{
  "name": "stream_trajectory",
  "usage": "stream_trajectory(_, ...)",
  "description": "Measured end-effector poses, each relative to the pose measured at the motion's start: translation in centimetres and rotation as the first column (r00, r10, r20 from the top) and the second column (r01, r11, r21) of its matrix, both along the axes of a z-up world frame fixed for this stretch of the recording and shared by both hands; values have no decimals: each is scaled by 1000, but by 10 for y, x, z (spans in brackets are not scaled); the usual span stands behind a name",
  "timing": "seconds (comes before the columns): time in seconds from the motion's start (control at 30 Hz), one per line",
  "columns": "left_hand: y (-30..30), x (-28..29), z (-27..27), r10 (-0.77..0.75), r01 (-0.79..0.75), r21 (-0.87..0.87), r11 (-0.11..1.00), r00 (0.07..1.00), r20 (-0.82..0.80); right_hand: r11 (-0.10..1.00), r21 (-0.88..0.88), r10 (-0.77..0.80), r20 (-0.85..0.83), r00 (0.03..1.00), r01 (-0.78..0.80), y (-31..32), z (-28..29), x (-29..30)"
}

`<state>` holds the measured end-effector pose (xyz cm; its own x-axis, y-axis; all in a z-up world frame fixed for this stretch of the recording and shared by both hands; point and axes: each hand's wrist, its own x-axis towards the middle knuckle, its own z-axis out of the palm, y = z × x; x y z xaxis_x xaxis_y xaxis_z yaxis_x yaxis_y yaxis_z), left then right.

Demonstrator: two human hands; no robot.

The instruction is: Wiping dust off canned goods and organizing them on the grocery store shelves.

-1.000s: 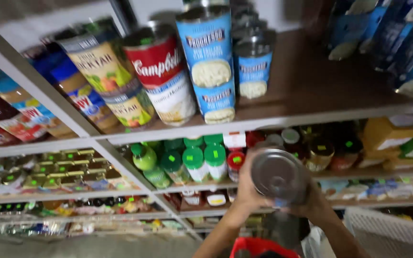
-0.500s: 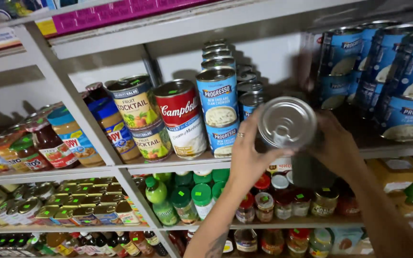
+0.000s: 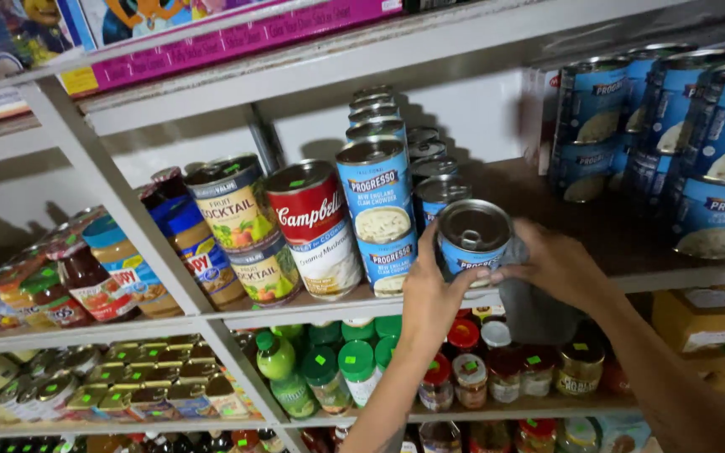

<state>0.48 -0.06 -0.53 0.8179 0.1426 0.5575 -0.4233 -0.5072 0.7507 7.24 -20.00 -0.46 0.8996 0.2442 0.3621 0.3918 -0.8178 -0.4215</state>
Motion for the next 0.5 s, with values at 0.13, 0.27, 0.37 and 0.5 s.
stream_trajectory(0.13,-2,5,-8,117,-146,135,980,971,207,999,-41,-2,-61,998,-1,4,8,-4)
stream_trajectory(0.27,1,20,-29,227,-333,210,919,885,408,998,-59,-11,-113,993,4,3,3,3)
stream_trajectory(0.37,-5,14,-32,306,-510,241,826,765,567,996,-94,-16,-91,996,7,5,3,3)
stream_trajectory(0.5,-7,6,-25,360,-653,254,714,654,666,989,-146,-25,-21,999,22,5,-3,8)
